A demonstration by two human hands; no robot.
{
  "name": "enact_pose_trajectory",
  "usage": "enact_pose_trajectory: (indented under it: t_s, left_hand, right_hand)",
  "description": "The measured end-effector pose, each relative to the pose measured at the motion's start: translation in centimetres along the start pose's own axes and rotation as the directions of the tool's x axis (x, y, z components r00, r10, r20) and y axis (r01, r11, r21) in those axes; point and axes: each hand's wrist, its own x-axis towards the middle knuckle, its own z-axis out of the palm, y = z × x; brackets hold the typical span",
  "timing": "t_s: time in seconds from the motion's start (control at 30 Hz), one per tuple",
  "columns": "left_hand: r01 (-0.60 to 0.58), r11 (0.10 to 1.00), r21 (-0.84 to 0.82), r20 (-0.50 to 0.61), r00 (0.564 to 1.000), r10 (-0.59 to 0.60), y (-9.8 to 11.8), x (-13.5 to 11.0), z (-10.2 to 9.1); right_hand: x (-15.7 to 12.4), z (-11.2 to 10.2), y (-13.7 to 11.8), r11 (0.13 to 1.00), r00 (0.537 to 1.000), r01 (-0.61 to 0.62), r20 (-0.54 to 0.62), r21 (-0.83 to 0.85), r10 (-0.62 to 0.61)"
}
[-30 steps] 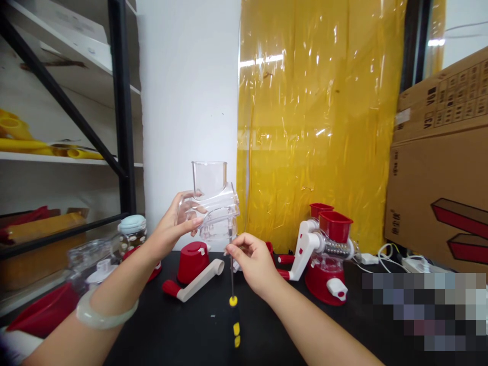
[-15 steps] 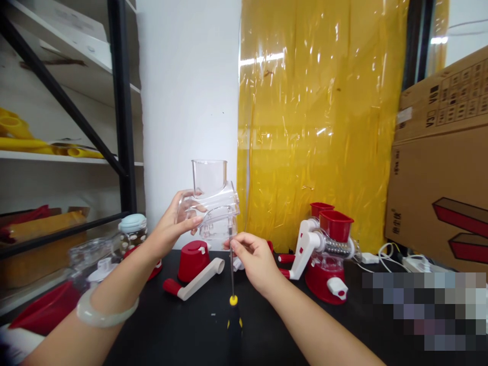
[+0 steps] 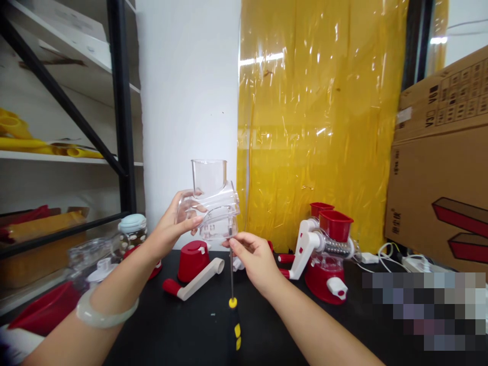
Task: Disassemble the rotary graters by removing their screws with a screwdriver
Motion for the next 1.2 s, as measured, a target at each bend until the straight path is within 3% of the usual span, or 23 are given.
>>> enact_pose_trajectory:
  t_s: [0.27,0.9,1.2]
  left_hand:
    - [-0.013,1.0,-0.006,0.013,1.0,0.013,0.0,-0.02,-0.03]
    - [-0.01,1.0,-0.017,-0.007,1.0,0.01,0.01,-0.08,0.09]
    - [0.014,0.999,-0.046,-0.053,0.998,-0.017,-0.12,0.11,0.29]
  right_hand:
    - [0.19,0.38,0.13,1.0,0.997,0.011,-0.072,-0.011,-0.012]
    - [0.21,0.52,-0.15,0.998,0.995,0.034,-0.087,-0.055,-0.039]
    - [0.09,0.43,0.0,0.979,0.989,0.089,-0.103,-0.182,-0.109]
